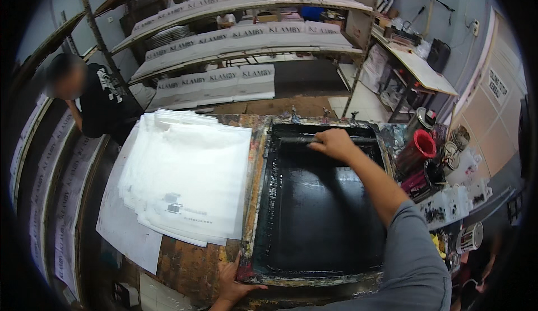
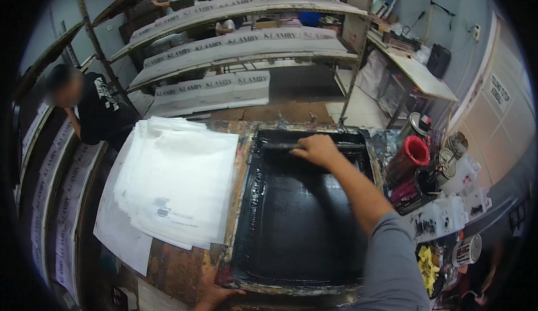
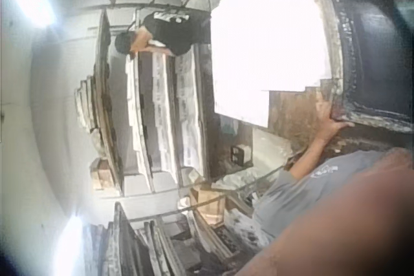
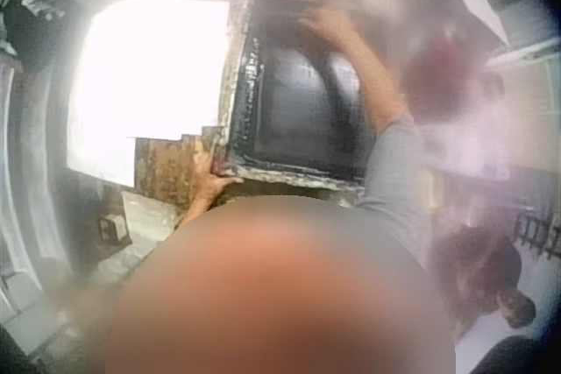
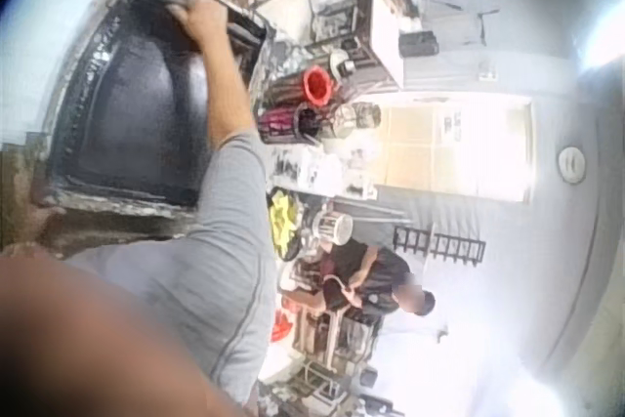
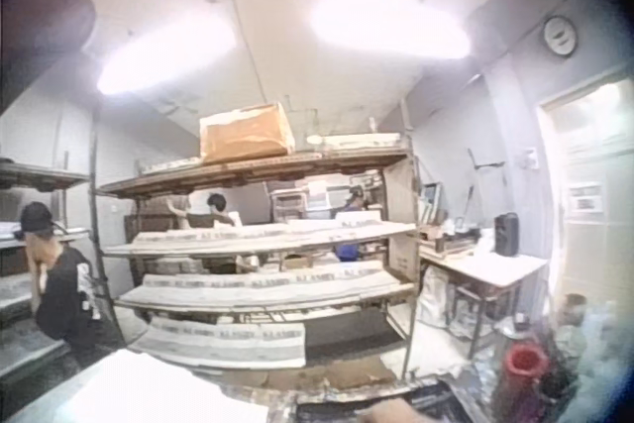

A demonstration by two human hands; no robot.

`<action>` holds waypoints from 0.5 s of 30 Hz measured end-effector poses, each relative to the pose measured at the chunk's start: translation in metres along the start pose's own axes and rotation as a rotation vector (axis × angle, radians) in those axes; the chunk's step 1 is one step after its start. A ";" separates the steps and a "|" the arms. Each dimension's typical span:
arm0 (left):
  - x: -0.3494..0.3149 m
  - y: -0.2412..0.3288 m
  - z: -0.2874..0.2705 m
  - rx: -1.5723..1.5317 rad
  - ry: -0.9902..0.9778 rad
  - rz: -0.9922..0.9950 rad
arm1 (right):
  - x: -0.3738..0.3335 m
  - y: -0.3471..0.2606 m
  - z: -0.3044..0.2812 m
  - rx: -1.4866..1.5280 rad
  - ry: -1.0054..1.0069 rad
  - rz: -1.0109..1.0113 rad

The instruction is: The person performs screen printing by placing white paper sheets under a screen, applying black ink with a squeegee, and lifting the screen to reveal printed text. The process is repeated continuously for multiple sheets.

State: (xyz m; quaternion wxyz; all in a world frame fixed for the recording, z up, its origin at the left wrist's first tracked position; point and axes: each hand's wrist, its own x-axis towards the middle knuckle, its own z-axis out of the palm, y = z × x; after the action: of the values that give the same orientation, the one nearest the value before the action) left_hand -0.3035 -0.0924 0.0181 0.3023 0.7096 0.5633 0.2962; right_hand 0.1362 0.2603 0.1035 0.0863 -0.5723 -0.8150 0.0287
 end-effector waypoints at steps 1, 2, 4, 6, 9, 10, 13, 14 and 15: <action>-0.002 -0.001 0.001 -0.153 -0.006 -0.082 | 0.013 0.009 -0.005 0.010 0.024 -0.004; -0.002 -0.002 0.003 -0.184 0.054 -0.059 | 0.022 0.014 -0.004 -0.006 0.062 0.018; -0.004 -0.003 0.006 -0.135 0.057 0.048 | 0.028 0.020 0.006 -0.041 0.091 -0.003; -0.005 -0.002 0.006 -0.032 0.067 0.089 | 0.017 0.014 0.022 -0.078 0.175 0.002; -0.005 0.001 0.005 -0.037 0.101 0.110 | -0.036 -0.021 0.034 -0.096 0.259 -0.006; -0.005 0.002 0.005 -0.081 0.097 0.090 | -0.060 -0.038 0.032 -0.093 0.282 -0.008; -0.003 0.003 0.004 0.089 0.162 0.195 | -0.144 -0.101 0.013 -0.079 0.223 -0.010; -0.002 0.003 0.004 0.116 0.171 0.232 | -0.173 -0.123 0.006 -0.085 0.182 0.006; -0.002 0.004 0.005 0.045 0.156 0.178 | -0.202 -0.145 -0.001 -0.082 0.167 0.012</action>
State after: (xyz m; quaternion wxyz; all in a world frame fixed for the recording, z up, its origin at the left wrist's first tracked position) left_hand -0.2978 -0.0954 0.0176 0.2142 0.7383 0.5262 0.3634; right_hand 0.0686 0.0210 0.1036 0.1300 -0.5807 -0.8020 -0.0521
